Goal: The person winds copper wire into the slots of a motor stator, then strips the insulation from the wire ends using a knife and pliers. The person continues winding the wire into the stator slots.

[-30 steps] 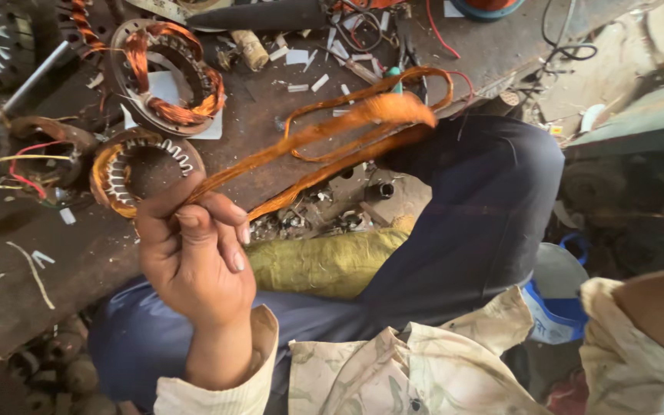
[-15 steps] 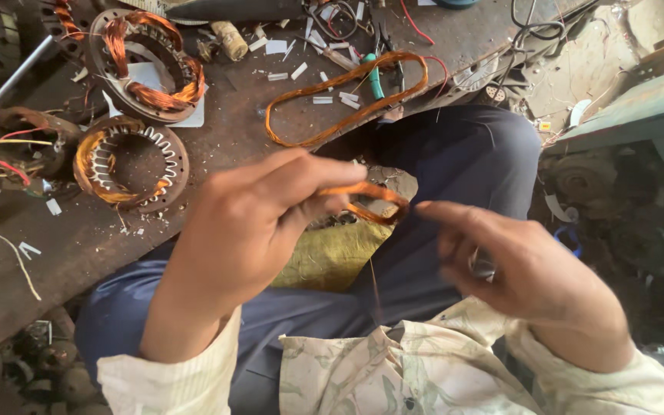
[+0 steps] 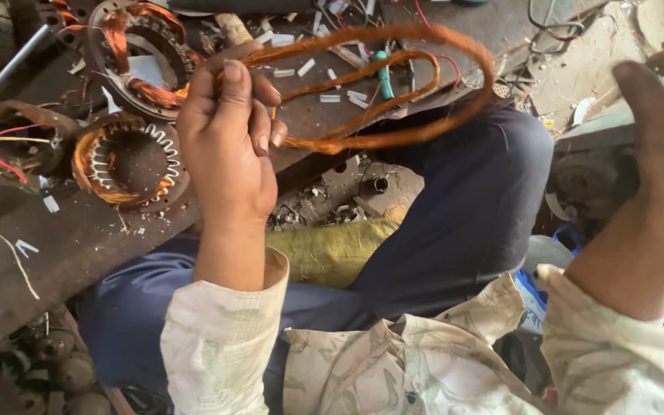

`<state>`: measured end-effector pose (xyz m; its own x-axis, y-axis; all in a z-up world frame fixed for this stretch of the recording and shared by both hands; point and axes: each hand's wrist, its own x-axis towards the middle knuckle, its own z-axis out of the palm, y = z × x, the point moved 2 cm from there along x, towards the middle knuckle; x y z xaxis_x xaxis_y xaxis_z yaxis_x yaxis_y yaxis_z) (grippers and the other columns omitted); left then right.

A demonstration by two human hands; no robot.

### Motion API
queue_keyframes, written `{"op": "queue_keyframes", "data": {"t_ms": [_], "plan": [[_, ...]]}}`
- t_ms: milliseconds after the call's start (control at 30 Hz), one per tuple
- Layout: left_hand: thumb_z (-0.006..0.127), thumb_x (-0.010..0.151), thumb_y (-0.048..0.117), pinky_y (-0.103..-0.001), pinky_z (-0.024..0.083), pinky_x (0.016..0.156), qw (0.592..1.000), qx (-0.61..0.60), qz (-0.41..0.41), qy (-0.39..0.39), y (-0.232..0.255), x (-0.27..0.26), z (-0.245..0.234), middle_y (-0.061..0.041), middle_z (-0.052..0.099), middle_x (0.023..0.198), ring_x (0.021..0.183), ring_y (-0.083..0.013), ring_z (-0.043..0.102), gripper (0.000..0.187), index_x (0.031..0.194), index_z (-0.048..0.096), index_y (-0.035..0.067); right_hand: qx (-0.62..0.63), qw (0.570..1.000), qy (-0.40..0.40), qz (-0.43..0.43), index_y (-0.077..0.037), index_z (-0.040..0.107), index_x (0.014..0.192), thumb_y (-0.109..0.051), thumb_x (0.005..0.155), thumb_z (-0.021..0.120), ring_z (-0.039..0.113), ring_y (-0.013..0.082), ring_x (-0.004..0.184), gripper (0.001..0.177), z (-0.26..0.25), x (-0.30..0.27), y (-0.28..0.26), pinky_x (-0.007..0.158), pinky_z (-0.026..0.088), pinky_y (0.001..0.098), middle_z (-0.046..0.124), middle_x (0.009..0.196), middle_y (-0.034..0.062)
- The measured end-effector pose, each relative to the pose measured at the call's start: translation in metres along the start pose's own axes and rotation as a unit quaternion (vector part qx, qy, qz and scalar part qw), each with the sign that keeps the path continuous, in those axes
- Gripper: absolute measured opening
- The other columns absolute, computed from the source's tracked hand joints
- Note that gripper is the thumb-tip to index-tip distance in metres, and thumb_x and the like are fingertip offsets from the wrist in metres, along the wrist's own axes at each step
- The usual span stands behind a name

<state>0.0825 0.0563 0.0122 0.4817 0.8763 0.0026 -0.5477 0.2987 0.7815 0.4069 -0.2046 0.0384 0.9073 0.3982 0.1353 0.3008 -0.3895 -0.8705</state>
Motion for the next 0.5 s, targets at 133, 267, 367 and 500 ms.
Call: {"op": "queue_keyframes", "data": {"t_ms": [133, 267, 367, 500], "plan": [[0.057, 0.115, 0.017, -0.028, 0.040, 0.060, 0.999, -0.023, 0.012, 0.030, -0.005, 0.000, -0.008, -0.007, 0.065, 0.090, 0.061, -0.0067, 0.041, 0.020, 0.125, 0.065, 0.002, -0.063, 0.959, -0.014, -0.275, 0.001, 0.060, 0.124, -0.018, 0.087, 0.082, 0.069, 0.0242, 0.101, 0.047, 0.040, -0.087, -0.076, 0.087, 0.058, 0.0328, 0.066, 0.118, 0.0141], [0.056, 0.116, 0.016, -0.027, 0.039, 0.058, 0.999, -0.017, -0.011, 0.025, -0.004, -0.005, -0.001, -0.006, 0.064, 0.088, 0.059, -0.0064, 0.041, 0.020, 0.126, 0.065, 0.001, -0.077, 0.887, -0.119, -0.439, 0.007, 0.057, 0.127, -0.016, 0.085, 0.086, 0.068, 0.0375, 0.114, 0.056, 0.103, -0.149, -0.132, 0.096, 0.058, 0.0422, 0.063, 0.127, 0.0225], [0.055, 0.116, 0.017, -0.025, 0.038, 0.057, 0.999, 0.021, -0.021, -0.013, -0.001, -0.021, 0.007, -0.006, 0.063, 0.084, 0.055, -0.0050, 0.040, 0.023, 0.129, 0.065, 0.001, -0.058, 0.874, -0.234, -0.422, 0.009, 0.056, 0.127, -0.017, 0.082, 0.083, 0.068, 0.0405, 0.110, 0.059, 0.141, -0.129, -0.139, 0.093, 0.056, 0.0431, 0.065, 0.123, 0.0238], [0.056, 0.117, 0.019, -0.020, 0.035, 0.051, 0.996, 0.014, -0.051, -0.073, 0.014, -0.032, 0.017, -0.006, 0.063, 0.081, 0.052, -0.0037, 0.039, 0.023, 0.125, 0.065, -0.001, 0.051, 0.840, -0.525, -0.129, -0.004, 0.060, 0.127, -0.018, 0.093, 0.072, 0.081, 0.0236, 0.097, 0.038, 0.162, -0.127, -0.121, 0.084, 0.063, 0.0328, 0.079, 0.106, 0.0089]]}}
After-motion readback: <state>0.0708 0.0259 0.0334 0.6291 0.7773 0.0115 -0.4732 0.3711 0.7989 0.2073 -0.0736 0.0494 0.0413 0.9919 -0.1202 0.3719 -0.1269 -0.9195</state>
